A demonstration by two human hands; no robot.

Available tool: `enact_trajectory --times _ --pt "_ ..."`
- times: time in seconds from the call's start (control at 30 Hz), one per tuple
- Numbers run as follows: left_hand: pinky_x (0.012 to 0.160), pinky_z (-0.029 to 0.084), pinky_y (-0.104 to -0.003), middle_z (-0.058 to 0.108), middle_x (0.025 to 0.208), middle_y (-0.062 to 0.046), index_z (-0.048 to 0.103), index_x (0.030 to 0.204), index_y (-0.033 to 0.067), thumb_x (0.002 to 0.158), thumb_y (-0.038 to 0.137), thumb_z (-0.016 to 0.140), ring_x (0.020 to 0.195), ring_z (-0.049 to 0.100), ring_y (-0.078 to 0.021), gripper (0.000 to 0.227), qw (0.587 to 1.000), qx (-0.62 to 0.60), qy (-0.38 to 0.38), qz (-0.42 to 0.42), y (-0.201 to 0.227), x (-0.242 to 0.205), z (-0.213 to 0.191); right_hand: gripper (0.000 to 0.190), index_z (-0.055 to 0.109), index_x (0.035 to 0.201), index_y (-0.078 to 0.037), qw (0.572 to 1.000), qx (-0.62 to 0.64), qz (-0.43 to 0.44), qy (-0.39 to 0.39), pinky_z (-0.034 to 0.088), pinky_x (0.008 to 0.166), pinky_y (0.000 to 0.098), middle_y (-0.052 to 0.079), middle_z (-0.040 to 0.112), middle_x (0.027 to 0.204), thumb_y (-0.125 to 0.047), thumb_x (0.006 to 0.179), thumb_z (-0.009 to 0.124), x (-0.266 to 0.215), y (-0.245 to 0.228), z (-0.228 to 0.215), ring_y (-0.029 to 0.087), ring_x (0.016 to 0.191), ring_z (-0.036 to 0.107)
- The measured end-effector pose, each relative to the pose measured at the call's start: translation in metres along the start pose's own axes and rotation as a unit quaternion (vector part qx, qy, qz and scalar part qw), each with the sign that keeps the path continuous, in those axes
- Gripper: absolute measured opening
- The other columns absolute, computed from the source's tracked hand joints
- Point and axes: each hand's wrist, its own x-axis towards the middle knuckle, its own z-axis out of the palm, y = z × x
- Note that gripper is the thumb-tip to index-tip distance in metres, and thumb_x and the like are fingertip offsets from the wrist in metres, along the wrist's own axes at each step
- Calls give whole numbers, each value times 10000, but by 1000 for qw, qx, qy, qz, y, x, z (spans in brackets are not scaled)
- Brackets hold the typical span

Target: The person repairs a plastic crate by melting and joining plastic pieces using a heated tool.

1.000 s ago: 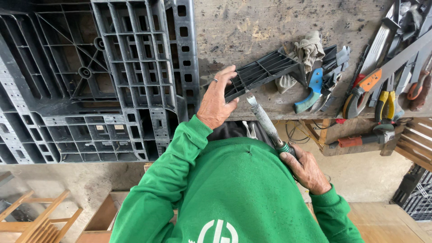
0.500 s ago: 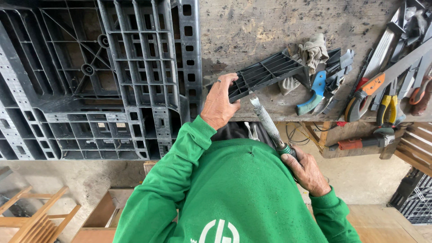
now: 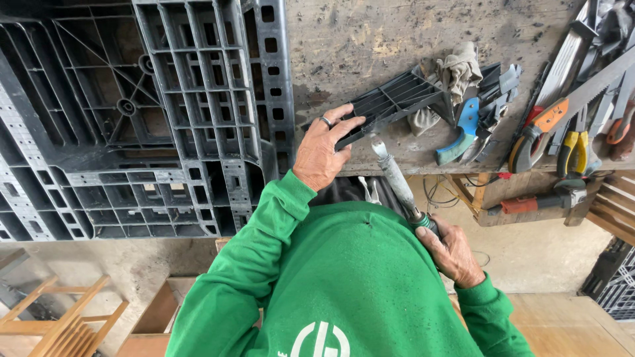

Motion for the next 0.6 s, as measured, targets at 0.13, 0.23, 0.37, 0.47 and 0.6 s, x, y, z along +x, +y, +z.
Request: enact_trajectory --times 0.13,0.23,0.37,0.47,0.6 --pt "1097 488 -384 522 1495 -84 649 1353 173 797 7 746 1302 554 -318 588 1000 -5 -4 1 1 1 -1 467 696 1095 8 999 -20 -25 3 504 639 361 119 607 663 -418 933 598 2 -2 0 164 663 564" --pt "1098 494 -377 523 1495 -85 653 1350 173 799 6 747 1298 560 -311 583 1000 -6 -2 -7 1 1 0 463 697 1094 7 999 -20 -28 -1 506 642 362 118 614 668 -417 936 598 3 -2 0 163 669 567" --pt "1088 499 -370 516 1500 -92 650 1350 172 794 4 747 1297 561 -307 589 1000 -14 -8 -12 1 2 -1 462 696 1079 8 999 -22 -27 -8 509 650 366 123 626 678 -419 932 599 6 -3 -2 166 676 578" --pt "1092 499 -371 516 1501 -92 651 1354 173 793 2 749 1308 558 -307 595 1000 -13 -6 -9 1 2 0 473 700 1073 3 999 -33 -11 -17 507 649 378 133 618 667 -435 930 593 6 -6 -5 179 666 576" --pt "1098 491 -379 520 1505 -84 654 1358 176 792 5 758 1315 551 -310 600 1000 -5 -9 -7 1 2 -1 487 691 1083 -9 999 -20 -13 -43 518 684 372 119 647 692 -458 944 563 6 -14 -11 170 694 594"
